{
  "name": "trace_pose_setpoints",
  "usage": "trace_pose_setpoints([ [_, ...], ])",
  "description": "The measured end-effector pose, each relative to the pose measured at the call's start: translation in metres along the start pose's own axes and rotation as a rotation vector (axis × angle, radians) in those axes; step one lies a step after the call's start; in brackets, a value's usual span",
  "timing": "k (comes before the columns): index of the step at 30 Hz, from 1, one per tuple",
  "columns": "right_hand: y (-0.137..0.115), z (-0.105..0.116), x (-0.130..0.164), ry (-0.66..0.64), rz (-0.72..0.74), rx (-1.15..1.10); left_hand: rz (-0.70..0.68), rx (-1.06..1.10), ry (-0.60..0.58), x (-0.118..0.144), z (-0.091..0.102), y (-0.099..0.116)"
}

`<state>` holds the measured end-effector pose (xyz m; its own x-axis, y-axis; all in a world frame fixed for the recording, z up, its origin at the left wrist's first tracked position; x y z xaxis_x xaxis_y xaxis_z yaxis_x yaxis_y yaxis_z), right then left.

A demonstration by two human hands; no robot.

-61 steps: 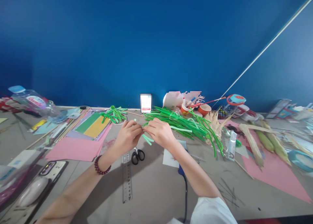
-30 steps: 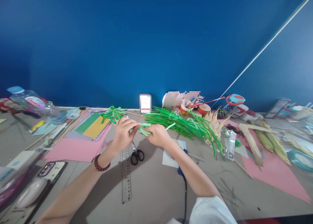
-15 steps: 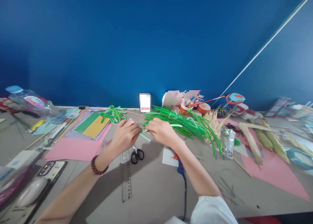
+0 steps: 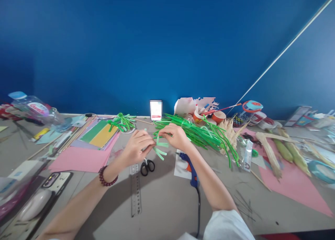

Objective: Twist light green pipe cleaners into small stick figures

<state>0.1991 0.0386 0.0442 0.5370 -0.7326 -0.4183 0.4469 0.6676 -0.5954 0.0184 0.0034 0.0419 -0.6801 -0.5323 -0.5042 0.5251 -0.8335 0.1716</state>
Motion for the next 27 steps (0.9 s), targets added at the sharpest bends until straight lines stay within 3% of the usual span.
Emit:
trace_pose_setpoints([
  [7, 0.013, -0.021, 0.000, -0.128, -0.215, -0.358, 0.099, 0.101, 0.159, 0.002, 0.004, 0.000],
  [14, 0.005, -0.030, 0.000, -0.188, -0.293, -0.365, 0.253, 0.017, 0.342, 0.004, 0.003, -0.006],
  [17, 0.001, -0.030, 0.002, -0.163, -0.283, -0.234, 0.272, -0.049, 0.361, 0.004, 0.005, -0.011],
  [20, -0.007, -0.024, 0.005, -0.116, -0.170, 0.028, 0.267, -0.119, 0.335, 0.004, 0.006, -0.014],
  [24, -0.024, -0.015, 0.008, -0.097, 0.062, 0.386, 0.256, -0.185, 0.226, 0.004, 0.006, -0.017],
  [27, -0.036, -0.009, 0.010, -0.111, 0.157, 0.603, 0.199, -0.196, 0.122, 0.003, 0.003, -0.020],
])
Point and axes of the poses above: each hand's wrist, its own x-axis away from the middle knuckle, its own z-axis out of the back of the hand, y = z × x, the point moved 2 cm from there along -x, towards the middle knuckle, and after that the axes turned 8 degrees about -y, right-handed, at the moved point
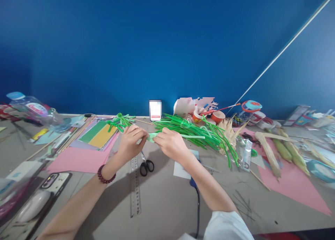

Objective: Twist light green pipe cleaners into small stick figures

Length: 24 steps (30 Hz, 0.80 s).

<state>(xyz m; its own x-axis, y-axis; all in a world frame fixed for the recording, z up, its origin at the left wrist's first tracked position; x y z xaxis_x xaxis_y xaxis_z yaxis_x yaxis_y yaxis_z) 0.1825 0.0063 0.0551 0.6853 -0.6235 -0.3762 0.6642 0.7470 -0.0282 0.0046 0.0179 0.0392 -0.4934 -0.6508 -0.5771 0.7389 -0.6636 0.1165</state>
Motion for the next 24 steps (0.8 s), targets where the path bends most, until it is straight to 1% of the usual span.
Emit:
trace_pose_setpoints([
  [3, -0.003, 0.008, 0.002, 0.041, 0.033, 0.125, -0.089, 0.010, -0.054, 0.000, -0.003, -0.001],
  [6, -0.002, 0.012, 0.005, 0.087, 0.058, 0.143, -0.168, 0.030, -0.089, 0.000, -0.002, 0.001],
  [10, 0.005, 0.011, 0.007, 0.129, 0.044, 0.034, -0.228, 0.117, -0.139, 0.000, 0.003, 0.007],
  [15, 0.013, 0.010, 0.006, 0.221, -0.021, -0.081, -0.211, 0.282, -0.188, -0.001, 0.008, 0.012],
  [18, 0.014, 0.009, 0.004, 0.270, -0.017, -0.202, -0.181, 0.362, -0.184, -0.003, 0.009, 0.013],
  [20, 0.013, 0.008, 0.002, 0.276, -0.043, -0.355, -0.158, 0.399, -0.179, -0.004, 0.009, 0.013],
  [22, 0.013, 0.004, 0.001, 0.254, -0.126, -0.527, -0.144, 0.400, -0.173, -0.004, 0.008, 0.013],
  [24, 0.014, 0.001, -0.001, 0.205, -0.233, -0.662, -0.133, 0.376, -0.170, -0.003, 0.006, 0.012],
])
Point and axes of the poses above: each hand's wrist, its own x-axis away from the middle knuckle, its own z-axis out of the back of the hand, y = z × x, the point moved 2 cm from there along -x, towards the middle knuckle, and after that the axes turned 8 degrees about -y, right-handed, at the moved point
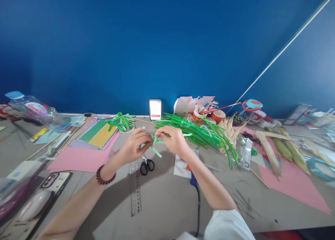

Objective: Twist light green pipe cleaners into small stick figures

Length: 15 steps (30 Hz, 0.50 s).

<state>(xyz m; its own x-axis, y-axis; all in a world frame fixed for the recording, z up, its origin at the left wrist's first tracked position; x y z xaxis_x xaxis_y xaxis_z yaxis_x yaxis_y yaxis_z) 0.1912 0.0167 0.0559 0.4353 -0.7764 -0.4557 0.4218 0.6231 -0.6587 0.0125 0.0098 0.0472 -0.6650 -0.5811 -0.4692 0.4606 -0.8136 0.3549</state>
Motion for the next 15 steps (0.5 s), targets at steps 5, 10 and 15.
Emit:
trace_pose_setpoints([
  [5, -0.002, 0.002, -0.001, -0.050, -0.119, -0.038, 0.062, -0.009, 0.092, 0.001, -0.002, -0.006],
  [10, -0.010, 0.003, 0.000, -0.084, 0.091, 0.234, 0.124, -0.063, 0.157, 0.001, -0.002, -0.011],
  [15, -0.012, -0.006, 0.000, -0.106, 0.190, 0.475, 0.182, -0.150, 0.176, 0.002, -0.003, -0.012],
])
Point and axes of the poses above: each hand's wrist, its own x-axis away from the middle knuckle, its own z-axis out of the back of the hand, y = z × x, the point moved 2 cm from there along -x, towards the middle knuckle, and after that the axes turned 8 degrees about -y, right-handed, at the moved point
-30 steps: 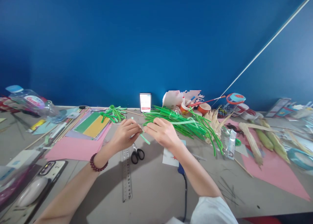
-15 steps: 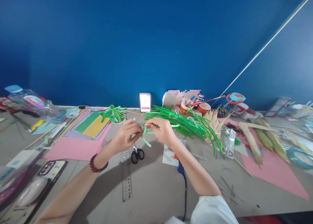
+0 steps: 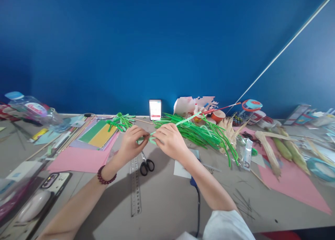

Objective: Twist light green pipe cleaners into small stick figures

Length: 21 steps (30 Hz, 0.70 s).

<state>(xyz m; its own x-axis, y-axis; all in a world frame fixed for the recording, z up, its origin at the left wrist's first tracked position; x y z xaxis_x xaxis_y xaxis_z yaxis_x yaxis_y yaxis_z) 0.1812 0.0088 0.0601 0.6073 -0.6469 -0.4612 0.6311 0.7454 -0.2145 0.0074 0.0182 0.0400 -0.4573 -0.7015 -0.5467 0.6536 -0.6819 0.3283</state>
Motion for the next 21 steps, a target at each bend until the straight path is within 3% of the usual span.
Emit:
trace_pose_setpoints([
  [7, -0.017, 0.000, 0.003, 0.035, 0.093, 0.187, 0.087, 0.033, 0.083, 0.002, 0.002, -0.004],
  [13, -0.019, -0.036, 0.006, 0.076, -0.024, 0.192, 0.247, 0.098, 0.175, 0.002, 0.004, -0.013],
  [17, -0.014, -0.049, 0.003, 0.018, -0.132, -0.125, 0.238, 0.058, 0.192, 0.003, 0.005, -0.013],
  [21, -0.002, -0.046, 0.001, -0.046, -0.391, -0.780, 0.144, -0.053, 0.197, 0.004, 0.005, -0.008],
])
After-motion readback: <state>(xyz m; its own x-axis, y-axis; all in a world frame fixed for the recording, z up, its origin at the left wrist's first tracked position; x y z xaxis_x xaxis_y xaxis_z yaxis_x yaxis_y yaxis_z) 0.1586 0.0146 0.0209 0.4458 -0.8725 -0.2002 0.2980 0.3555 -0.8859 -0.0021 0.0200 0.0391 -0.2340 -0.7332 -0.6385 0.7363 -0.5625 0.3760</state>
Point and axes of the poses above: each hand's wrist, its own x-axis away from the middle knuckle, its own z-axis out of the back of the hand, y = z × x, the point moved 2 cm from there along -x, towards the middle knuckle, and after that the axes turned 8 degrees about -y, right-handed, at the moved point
